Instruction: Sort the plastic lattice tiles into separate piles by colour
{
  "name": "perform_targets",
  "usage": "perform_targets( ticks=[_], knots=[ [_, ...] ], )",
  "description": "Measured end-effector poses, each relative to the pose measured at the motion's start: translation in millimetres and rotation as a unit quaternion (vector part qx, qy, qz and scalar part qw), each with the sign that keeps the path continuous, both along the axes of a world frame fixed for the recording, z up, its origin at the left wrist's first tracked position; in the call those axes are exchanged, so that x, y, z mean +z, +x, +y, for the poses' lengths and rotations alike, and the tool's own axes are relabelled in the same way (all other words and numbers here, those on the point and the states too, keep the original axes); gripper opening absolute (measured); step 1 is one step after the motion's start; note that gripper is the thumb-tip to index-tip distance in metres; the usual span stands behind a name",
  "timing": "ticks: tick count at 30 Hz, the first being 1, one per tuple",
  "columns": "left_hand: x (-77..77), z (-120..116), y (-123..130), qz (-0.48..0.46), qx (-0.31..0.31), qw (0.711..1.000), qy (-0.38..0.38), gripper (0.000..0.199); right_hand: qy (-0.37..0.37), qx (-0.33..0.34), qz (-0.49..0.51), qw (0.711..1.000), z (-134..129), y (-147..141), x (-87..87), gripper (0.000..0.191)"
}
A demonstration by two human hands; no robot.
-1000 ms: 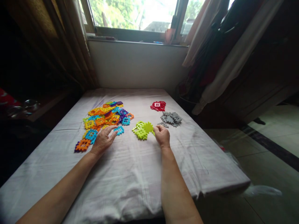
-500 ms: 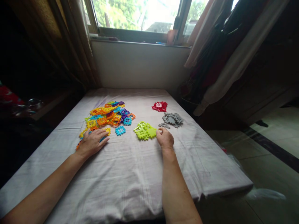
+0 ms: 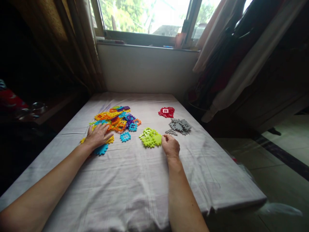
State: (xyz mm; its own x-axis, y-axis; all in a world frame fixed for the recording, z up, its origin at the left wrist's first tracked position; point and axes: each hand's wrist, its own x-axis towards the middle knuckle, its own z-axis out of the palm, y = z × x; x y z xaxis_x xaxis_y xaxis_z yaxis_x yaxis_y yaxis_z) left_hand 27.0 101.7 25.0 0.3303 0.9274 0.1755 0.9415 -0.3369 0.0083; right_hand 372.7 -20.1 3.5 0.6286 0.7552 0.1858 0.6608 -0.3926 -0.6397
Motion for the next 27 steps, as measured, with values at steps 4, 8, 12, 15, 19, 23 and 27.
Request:
perform_targets(
  ticks=[4,8,12,15,19,23,27],
  knots=[
    [-4.9,-31.3,-10.1,-0.005,-0.038,0.998,0.042,0.041,0.006,0.002,0.002,1.0,0.0,-2.0,2.5,0.027],
    [2.6,-53.2,-16.2,-0.023,-0.077,0.995,0.057,0.034,0.027,0.015,0.002,1.0,0.1,-7.2,2.3,0.027],
    [17.0,-35.6,-15.2,-0.016,-0.03,0.997,0.067,0.034,0.047,0.023,0.001,0.999,0.0,-9.4,0.4,0.027],
    [23.1,-9.9,-9.7,0.011,-0.011,0.998,0.068,0.024,0.05,0.014,0.001,0.999,-0.1,-7.4,-0.7,0.029],
    [25.0,10.9,-2.5,0.06,-0.016,0.997,0.049,0.02,0.063,0.002,0.016,0.998,-0.5,-1.3,0.8,0.028],
    [30.6,9.2,-3.8,0.075,-0.033,0.995,0.053,0.024,0.074,-0.017,0.036,0.996,-0.6,5.1,4.8,0.03],
    [40.2,-8.3,3.8,0.023,-0.035,0.994,0.097,0.032,0.112,-0.025,0.057,0.992,0.1,7.6,6.1,0.034]
  ],
)
